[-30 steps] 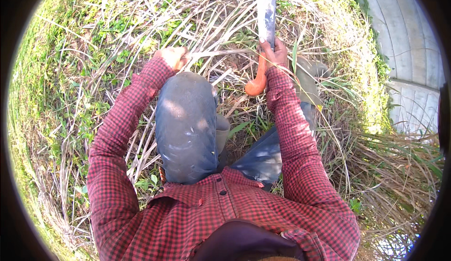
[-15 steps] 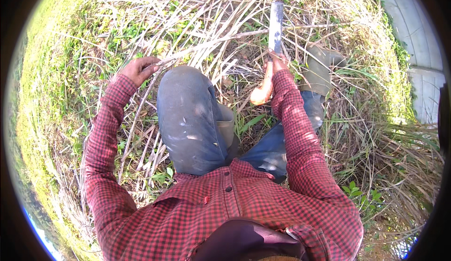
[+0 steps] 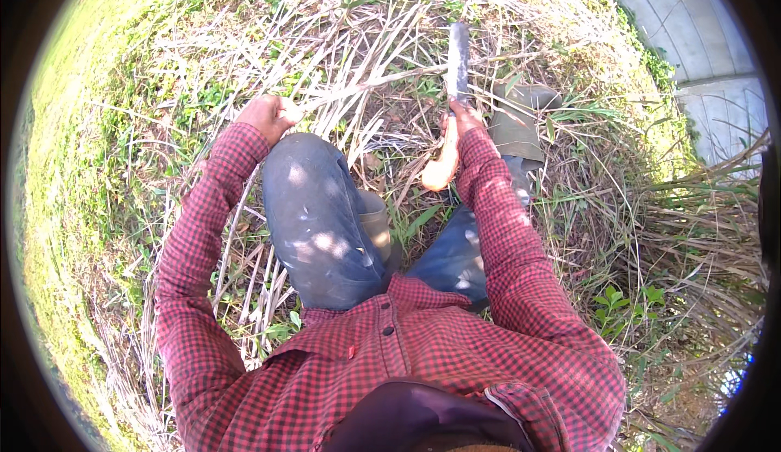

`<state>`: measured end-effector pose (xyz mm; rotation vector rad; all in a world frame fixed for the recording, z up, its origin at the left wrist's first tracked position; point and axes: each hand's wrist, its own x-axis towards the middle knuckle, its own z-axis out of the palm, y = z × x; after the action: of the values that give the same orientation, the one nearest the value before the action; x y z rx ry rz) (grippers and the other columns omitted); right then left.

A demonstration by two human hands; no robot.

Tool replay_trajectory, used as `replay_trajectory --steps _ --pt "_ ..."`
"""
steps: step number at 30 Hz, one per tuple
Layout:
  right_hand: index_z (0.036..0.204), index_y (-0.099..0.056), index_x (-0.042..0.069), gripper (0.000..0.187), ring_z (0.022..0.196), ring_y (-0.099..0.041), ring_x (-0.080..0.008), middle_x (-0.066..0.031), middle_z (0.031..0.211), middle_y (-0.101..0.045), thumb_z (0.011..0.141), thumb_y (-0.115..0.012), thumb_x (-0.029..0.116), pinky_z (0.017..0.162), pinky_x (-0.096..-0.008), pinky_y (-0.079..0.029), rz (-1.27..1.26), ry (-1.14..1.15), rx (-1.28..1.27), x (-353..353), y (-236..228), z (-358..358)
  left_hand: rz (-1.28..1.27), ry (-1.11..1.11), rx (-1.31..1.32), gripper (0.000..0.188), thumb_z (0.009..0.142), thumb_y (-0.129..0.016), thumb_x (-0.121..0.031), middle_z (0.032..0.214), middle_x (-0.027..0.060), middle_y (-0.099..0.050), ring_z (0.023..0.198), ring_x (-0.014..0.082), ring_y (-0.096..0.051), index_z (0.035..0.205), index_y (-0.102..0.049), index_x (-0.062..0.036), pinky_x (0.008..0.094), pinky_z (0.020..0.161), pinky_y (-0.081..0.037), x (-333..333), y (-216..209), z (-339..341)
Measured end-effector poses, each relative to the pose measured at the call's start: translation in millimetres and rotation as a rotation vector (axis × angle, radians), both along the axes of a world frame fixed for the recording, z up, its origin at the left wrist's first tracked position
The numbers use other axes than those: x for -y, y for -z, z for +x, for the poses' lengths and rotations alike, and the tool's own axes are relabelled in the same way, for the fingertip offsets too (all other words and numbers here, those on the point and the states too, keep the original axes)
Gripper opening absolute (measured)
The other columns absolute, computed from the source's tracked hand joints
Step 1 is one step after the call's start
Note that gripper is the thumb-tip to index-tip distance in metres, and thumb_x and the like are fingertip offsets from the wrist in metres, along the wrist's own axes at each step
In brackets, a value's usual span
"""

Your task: The person sits on the ground and uses a knife to cut a long, thin stick into smaller pieces. They hold the stick with one hand and repeatedly slice through it with the knife in the other hand, dropping the cut pieces onto the ground.

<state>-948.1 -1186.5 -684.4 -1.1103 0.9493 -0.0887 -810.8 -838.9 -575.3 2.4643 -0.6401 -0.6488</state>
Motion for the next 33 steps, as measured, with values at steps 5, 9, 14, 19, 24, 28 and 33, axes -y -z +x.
replay_trajectory --steps 5,9,14,19,24,28,33 --pt "0.100 -0.052 0.003 0.031 0.054 -0.055 -0.0130 -0.0059 0.070 -0.057 0.079 -0.061 0.025 0.050 -0.0250 -0.046 -0.068 -0.588 0.007 -61 -57 -19 -0.045 -0.005 0.051 0.026 0.075 -0.060 -0.030 0.080 0.0185 -0.061 0.077 0.0311 -0.060 0.084 -0.064 -0.0057 0.0365 0.071 -0.046 -2 1 -1" --pt "0.092 -0.052 0.005 0.025 0.047 -0.053 -0.0149 -0.0049 0.064 -0.056 0.080 -0.059 0.027 0.045 -0.0268 -0.045 -0.073 -0.240 0.044 -15 -50 -5 -0.004 0.012 0.056 0.025 0.075 -0.060 -0.027 0.079 0.0180 -0.061 0.077 0.0309 -0.059 0.081 -0.062 -0.0025 0.0369 0.070 -0.046 -13 -24 -15" --pt "0.104 -0.051 0.004 0.034 0.047 -0.052 -0.0130 -0.0041 0.064 -0.055 0.081 -0.058 0.029 0.041 -0.0252 -0.044 -0.016 -0.308 0.038 -33 -48 -20 0.161 0.023 0.212 0.034 0.072 -0.062 -0.031 0.083 0.0191 -0.060 0.081 0.0325 -0.059 0.087 -0.058 0.0002 0.0381 0.073 -0.046 6 -22 -16" --pt "0.104 -0.052 0.001 0.034 0.048 -0.052 -0.0101 -0.0022 0.062 -0.054 0.079 -0.062 0.021 0.041 -0.0239 -0.043 0.109 -0.639 0.093 -88 -75 -31 0.092 0.026 0.072 0.038 0.074 -0.061 -0.028 0.092 0.0180 -0.059 0.084 0.0301 -0.058 0.097 -0.055 0.0024 0.0374 0.074 -0.046 -7 -30 -15" --pt "0.102 -0.052 0.002 0.033 0.045 -0.052 -0.0125 -0.0047 0.062 -0.055 0.078 -0.064 0.021 0.040 -0.0257 -0.044 -0.055 -0.323 0.049 -32 -56 -12 -0.176 0.124 -0.571 0.052 0.078 -0.057 -0.018 0.114 0.0217 -0.049 0.100 0.0218 -0.054 0.124 -0.038 -0.0010 0.0291 0.067 -0.052 -44 -79 0" --pt "0.097 -0.051 0.004 0.031 0.045 -0.053 -0.0143 -0.0055 0.062 -0.055 0.077 -0.064 0.023 0.039 -0.0277 -0.046 -0.070 -0.195 -0.017 -10 -60 -4 -0.891 0.114 -0.868 0.082 0.069 -0.062 -0.027 0.132 0.0261 -0.026 0.113 0.0334 -0.044 0.133 -0.018 -0.0016 0.0291 0.076 -0.053 -107 -68 5" --pt "0.090 -0.050 0.006 0.029 0.045 -0.053 -0.0150 -0.0046 0.062 -0.055 0.077 -0.064 0.027 0.040 -0.0298 -0.047 0.048 -0.113 0.101 18 -46 7 -1.279 -0.039 -0.889 0.083 0.072 -0.060 -0.028 0.133 0.0329 -0.014 0.121 0.0445 -0.026 0.132 -0.013 0.0041 0.0376 0.094 -0.040 -99 -82 -18"
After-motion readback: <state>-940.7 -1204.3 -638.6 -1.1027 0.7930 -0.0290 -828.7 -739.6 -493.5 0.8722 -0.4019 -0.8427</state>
